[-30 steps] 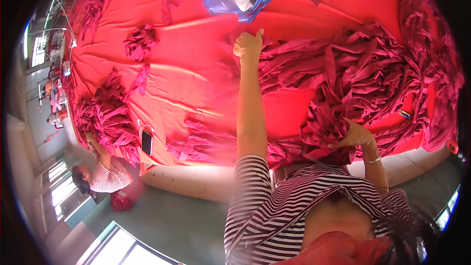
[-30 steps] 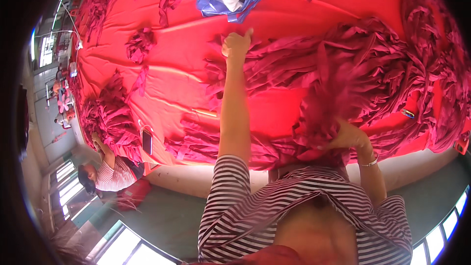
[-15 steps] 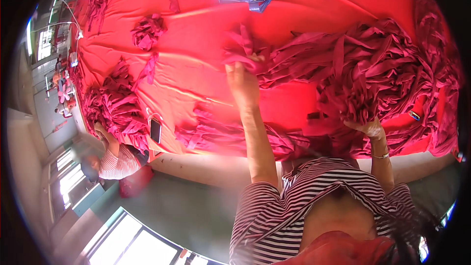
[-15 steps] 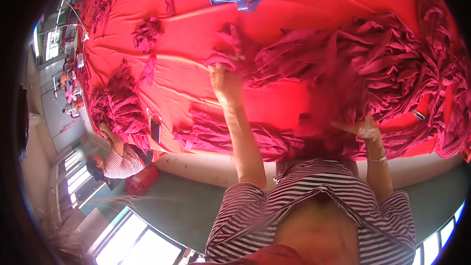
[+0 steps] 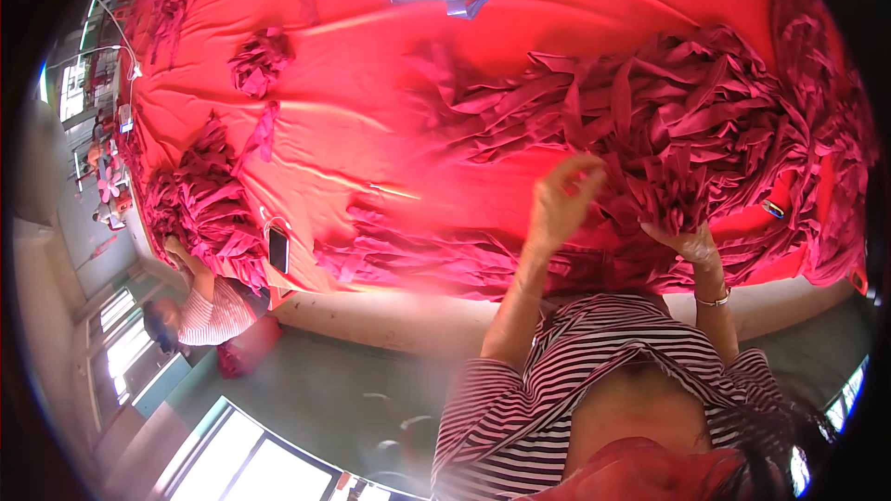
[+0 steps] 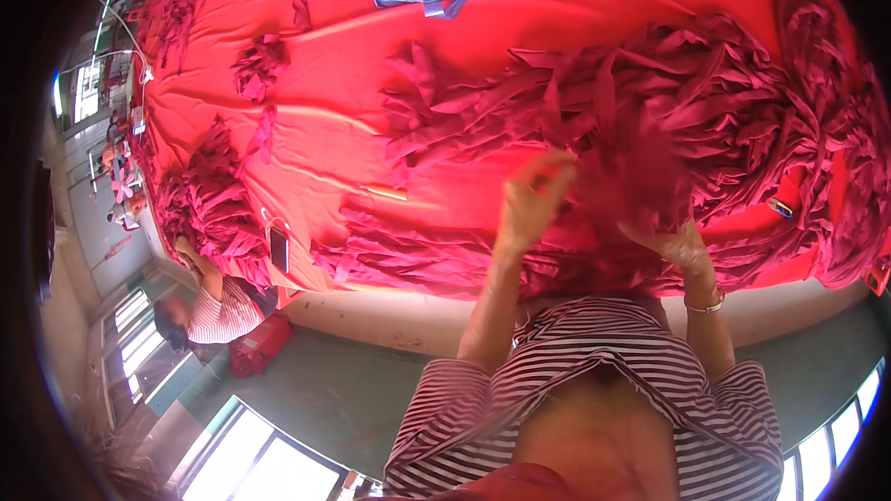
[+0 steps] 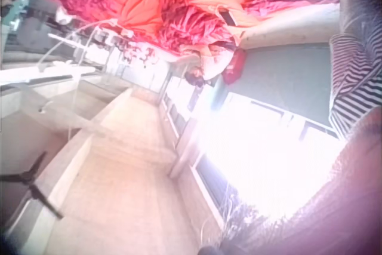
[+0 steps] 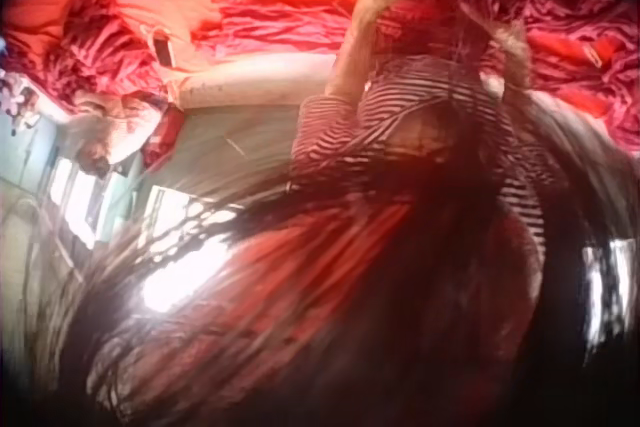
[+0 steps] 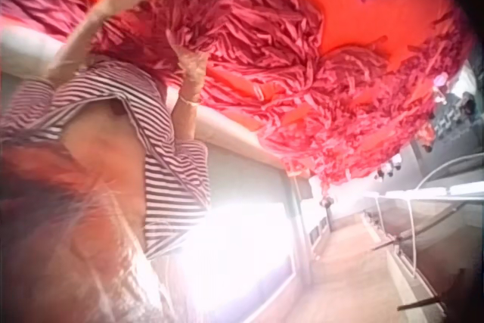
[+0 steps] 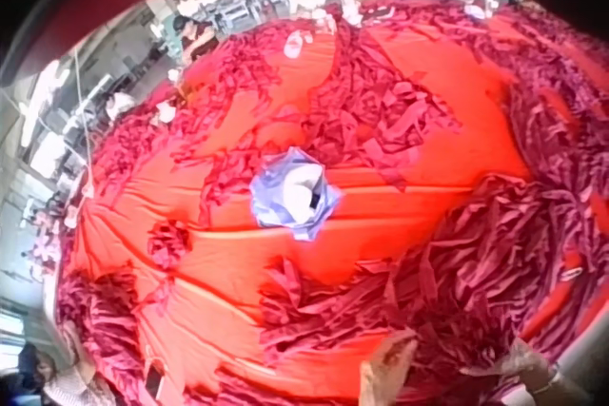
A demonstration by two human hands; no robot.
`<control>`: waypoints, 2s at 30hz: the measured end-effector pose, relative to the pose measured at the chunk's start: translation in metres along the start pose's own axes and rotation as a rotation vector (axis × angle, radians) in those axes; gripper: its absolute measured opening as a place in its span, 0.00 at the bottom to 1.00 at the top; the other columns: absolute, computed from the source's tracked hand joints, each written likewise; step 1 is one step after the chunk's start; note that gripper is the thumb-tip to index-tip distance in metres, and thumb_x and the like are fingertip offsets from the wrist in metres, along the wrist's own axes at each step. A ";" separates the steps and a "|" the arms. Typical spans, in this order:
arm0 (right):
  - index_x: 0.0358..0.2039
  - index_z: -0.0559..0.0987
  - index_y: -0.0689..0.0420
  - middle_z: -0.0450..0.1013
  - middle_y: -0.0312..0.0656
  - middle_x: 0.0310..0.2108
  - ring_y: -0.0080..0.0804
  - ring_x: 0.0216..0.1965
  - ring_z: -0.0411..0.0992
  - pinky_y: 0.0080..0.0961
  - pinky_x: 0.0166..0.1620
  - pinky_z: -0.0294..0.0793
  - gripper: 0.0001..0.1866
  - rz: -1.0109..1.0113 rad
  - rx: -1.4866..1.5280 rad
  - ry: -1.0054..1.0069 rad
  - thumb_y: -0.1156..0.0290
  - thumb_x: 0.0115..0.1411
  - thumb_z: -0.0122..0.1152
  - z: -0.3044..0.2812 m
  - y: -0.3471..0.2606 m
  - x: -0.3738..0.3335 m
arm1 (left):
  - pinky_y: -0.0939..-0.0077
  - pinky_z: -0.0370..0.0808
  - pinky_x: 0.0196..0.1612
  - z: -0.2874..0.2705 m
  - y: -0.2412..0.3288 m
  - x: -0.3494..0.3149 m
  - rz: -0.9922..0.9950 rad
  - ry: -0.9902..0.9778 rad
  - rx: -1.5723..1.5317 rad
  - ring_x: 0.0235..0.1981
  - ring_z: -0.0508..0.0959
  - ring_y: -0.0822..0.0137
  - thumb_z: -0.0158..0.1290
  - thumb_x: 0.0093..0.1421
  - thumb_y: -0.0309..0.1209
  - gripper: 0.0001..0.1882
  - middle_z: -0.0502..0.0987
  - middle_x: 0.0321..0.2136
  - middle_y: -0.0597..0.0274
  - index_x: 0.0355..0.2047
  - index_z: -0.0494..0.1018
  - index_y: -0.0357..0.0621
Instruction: The person sorts through a large pile of magenta fabric strips on a table, picking up pieces and moving them aside. Another person is visible in the background performing a similar task. The camera is head-mounted and provides a first-person view of the hands working with the fabric.
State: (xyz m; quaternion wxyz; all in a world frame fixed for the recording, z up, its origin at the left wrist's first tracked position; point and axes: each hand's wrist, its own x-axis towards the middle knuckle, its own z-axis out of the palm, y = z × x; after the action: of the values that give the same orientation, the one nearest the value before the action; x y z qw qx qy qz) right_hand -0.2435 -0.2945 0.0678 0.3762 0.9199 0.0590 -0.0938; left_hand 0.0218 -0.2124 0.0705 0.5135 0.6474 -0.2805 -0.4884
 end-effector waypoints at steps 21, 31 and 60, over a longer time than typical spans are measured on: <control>0.41 0.76 0.64 0.76 0.42 0.37 0.28 0.42 0.73 0.25 0.49 0.72 0.13 1.342 2.654 0.131 0.77 0.53 0.59 -0.014 0.023 0.022 | 0.76 0.73 0.38 -0.092 -0.001 -0.016 0.092 0.493 0.381 0.34 0.77 0.69 0.57 0.51 0.20 0.09 0.78 0.29 0.62 0.34 0.76 0.40; 0.42 0.75 0.59 0.77 0.35 0.36 0.26 0.40 0.74 0.24 0.47 0.72 0.18 0.537 1.291 0.351 0.79 0.48 0.65 -0.001 0.003 0.012 | 0.66 0.72 0.34 -0.074 -0.085 -0.040 -0.122 0.895 0.217 0.29 0.75 0.57 0.55 0.56 0.40 0.18 0.76 0.28 0.49 0.31 0.74 0.34; 0.51 0.69 0.57 0.70 0.38 0.43 0.35 0.42 0.70 0.33 0.52 0.66 0.25 0.930 1.532 0.194 0.74 0.51 0.60 -0.005 0.001 0.010 | 0.75 0.69 0.26 -0.014 0.018 0.042 0.270 0.498 -0.040 0.23 0.71 0.73 0.52 0.57 0.30 0.09 0.75 0.21 0.62 0.25 0.75 0.37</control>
State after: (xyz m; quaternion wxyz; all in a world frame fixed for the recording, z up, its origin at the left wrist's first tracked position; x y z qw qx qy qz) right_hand -0.2332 -0.2914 0.0695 -0.3467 0.8534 -0.3662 0.1321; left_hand 0.0523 -0.2493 0.0723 0.6398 0.6939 -0.2197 -0.2469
